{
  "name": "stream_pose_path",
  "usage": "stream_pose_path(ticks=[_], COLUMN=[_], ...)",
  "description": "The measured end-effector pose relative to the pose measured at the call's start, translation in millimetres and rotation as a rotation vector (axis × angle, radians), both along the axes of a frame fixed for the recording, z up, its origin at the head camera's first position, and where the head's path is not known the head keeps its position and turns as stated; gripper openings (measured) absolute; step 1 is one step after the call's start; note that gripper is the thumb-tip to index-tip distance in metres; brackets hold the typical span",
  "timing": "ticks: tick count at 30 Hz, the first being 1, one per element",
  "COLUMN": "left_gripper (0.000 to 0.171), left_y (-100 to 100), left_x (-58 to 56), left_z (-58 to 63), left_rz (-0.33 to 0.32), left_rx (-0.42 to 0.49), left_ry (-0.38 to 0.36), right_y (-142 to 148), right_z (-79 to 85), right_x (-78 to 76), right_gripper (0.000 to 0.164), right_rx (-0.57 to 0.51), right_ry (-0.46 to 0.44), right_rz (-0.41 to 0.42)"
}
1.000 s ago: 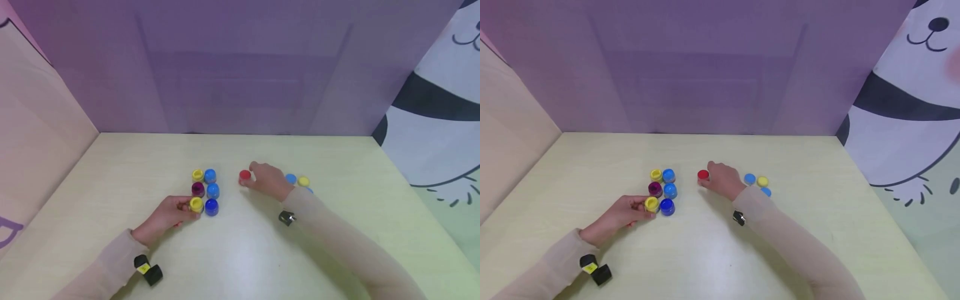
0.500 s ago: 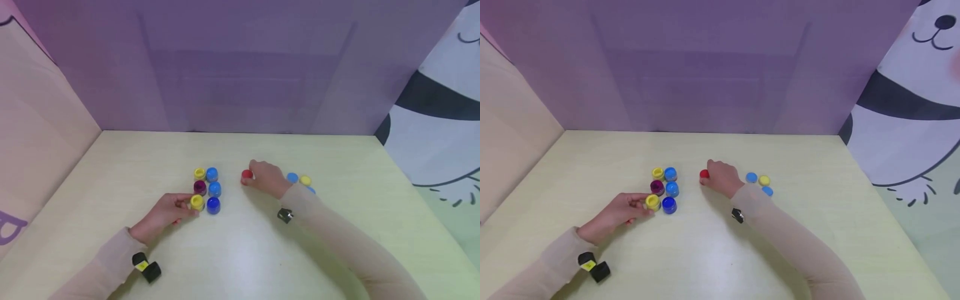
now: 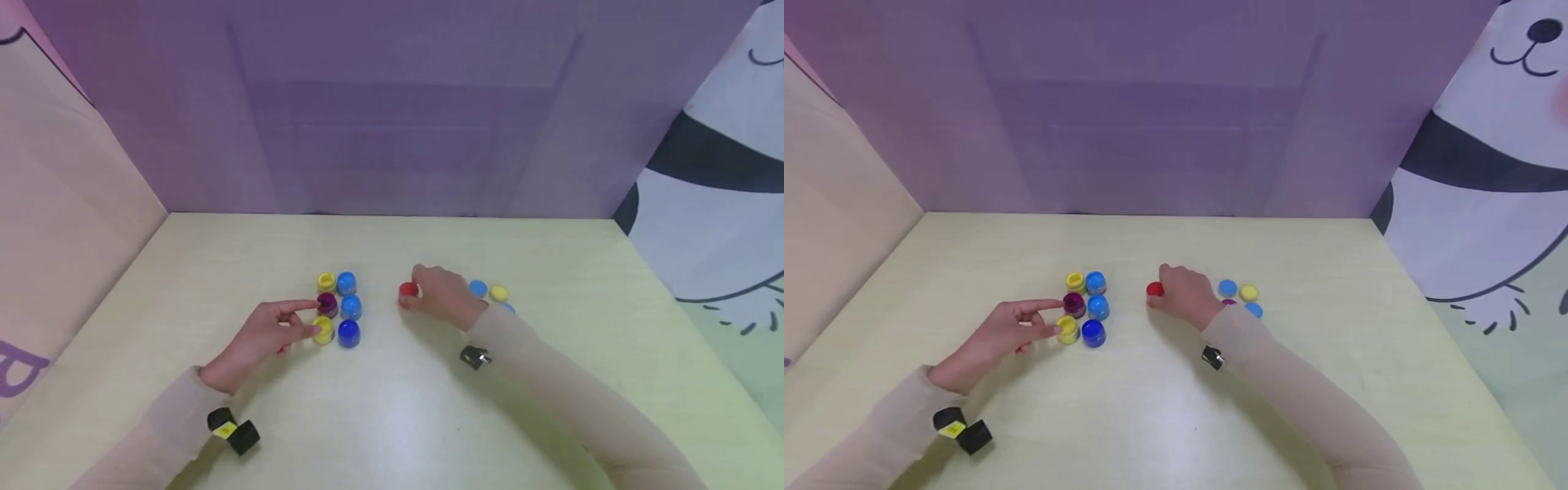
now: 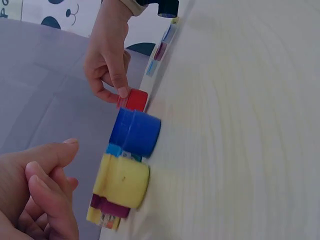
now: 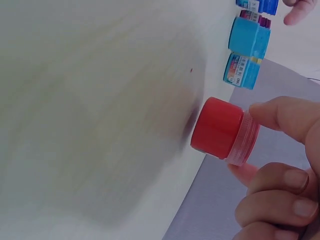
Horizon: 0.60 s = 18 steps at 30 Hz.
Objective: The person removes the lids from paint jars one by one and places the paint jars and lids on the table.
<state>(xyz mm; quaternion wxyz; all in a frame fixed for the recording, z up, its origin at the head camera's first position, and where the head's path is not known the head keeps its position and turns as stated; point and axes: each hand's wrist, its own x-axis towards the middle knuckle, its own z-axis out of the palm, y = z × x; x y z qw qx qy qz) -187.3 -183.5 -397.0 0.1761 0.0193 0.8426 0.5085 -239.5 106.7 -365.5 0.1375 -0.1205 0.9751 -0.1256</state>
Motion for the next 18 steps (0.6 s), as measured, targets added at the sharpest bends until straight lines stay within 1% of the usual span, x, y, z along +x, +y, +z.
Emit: stream_pose_path(ticks=[2,5,9,13,18], left_gripper=[0.050,0.047,0.043,0.039,0.037], left_y=[4.0,12.4,22.9,30.4,42.6], left_x=[1.2,4.1,9.2,14.8,20.1], left_z=[2.4,4.7,7.3,11.5,14.4], left_rz=[-0.011,-0.011,-0.037,-0.098,-0.165], left_rx=[0.007,0.027,0.051,0.069,0.101], left_ry=[0.013,-0.009,-0.016,0.028,0.044], right_y=[2.0,6.0,9.7,11.3,12.2], right_z=[0.3,0.8,2.9,3.9,2.6], right_x=[4.2,11.4,23.0,36.0,51.1], right_gripper=[0.037,0.038,0.041,0.041,0.039], right_rx=[-0.011,-0.021,-0.028,-0.036,-0.032], right_ry=[0.005,0.014,0.010,0.006,0.020], right_rz=[0.005,0.013,0.020,0.035,0.067])
